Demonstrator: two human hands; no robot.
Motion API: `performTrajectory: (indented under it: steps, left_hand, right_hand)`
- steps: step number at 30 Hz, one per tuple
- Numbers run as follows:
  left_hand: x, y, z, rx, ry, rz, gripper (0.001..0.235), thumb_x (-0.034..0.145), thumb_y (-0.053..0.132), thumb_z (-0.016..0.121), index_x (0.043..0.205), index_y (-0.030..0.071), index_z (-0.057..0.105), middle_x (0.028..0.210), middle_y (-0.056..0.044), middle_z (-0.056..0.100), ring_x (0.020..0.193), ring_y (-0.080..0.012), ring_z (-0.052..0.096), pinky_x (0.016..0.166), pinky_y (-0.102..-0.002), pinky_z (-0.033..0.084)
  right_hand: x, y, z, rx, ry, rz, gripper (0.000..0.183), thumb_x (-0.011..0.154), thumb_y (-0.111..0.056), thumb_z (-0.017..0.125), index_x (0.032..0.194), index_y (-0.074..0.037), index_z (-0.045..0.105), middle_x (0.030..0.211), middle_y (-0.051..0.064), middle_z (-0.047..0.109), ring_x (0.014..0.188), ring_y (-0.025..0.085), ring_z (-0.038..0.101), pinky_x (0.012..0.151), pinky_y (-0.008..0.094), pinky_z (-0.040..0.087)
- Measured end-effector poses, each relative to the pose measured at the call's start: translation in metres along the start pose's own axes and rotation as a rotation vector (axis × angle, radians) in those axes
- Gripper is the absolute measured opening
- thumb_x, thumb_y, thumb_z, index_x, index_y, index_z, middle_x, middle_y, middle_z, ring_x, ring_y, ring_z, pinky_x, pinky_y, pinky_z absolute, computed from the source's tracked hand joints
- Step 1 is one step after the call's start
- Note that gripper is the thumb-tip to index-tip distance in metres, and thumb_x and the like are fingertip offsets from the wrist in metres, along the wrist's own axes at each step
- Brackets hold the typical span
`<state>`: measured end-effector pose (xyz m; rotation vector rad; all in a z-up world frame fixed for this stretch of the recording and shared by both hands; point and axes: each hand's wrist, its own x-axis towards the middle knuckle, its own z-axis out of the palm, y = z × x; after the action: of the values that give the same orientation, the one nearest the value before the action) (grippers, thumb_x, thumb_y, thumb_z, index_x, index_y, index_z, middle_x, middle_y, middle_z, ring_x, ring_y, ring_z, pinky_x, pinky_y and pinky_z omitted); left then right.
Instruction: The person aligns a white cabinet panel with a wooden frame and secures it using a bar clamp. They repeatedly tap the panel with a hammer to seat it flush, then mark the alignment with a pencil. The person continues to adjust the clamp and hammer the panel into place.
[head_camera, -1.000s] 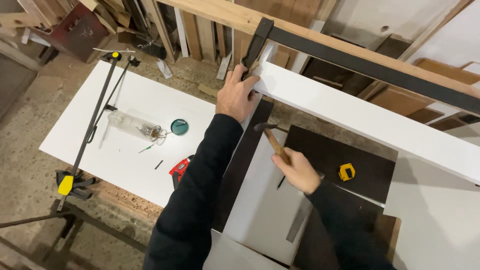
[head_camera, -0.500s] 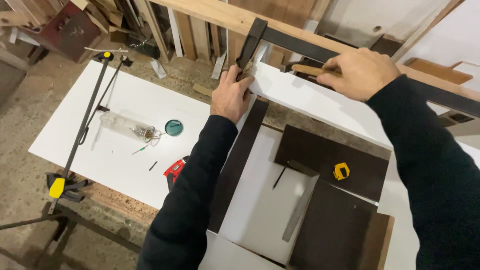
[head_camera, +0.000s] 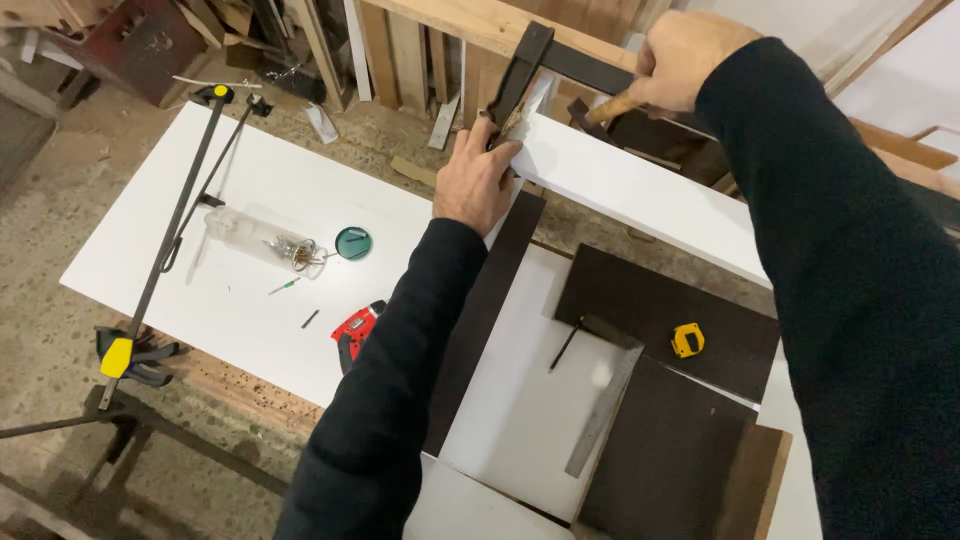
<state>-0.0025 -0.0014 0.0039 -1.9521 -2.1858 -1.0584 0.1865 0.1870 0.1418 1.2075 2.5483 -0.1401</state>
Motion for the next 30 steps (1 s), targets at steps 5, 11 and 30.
performTrajectory:
  steps: [5,11,30]
  left_hand:
    - [0.001,0.002,0.0,0.003,-0.005,-0.021,0.038,0.079,0.008,0.075,0.116,0.015,0.074,0.123,-0.009,0.055,0.113,-0.0318,0.057,0.082,-0.045,0.058]
    - [0.0,0.004,-0.005,-0.022,-0.022,-0.019,0.037,0.08,0.009,0.077,0.117,0.015,0.073,0.12,-0.009,0.054,0.112,-0.0313,0.056,0.084,-0.045,0.058]
    - [0.0,0.001,-0.001,-0.008,-0.006,0.0,0.039,0.078,0.006,0.077,0.115,0.017,0.076,0.123,-0.008,0.055,0.112,-0.032,0.056,0.08,-0.045,0.058]
  right_hand:
    - [0.014,0.007,0.01,0.182,0.29,-0.15,0.031,0.099,-0.027,0.076,0.11,0.002,0.074,0.084,0.017,0.075,0.063,0.022,0.071,0.06,0.035,0.06]
    - [0.015,0.01,0.014,0.261,0.469,-0.165,0.04,0.098,-0.035,0.082,0.116,-0.001,0.071,0.092,0.017,0.073,0.066,0.023,0.068,0.066,0.033,0.058]
    - [0.032,0.009,0.031,0.366,0.645,-0.279,0.033,0.113,-0.04,0.07,0.121,-0.009,0.075,0.099,0.012,0.074,0.079,0.023,0.067,0.076,0.038,0.058]
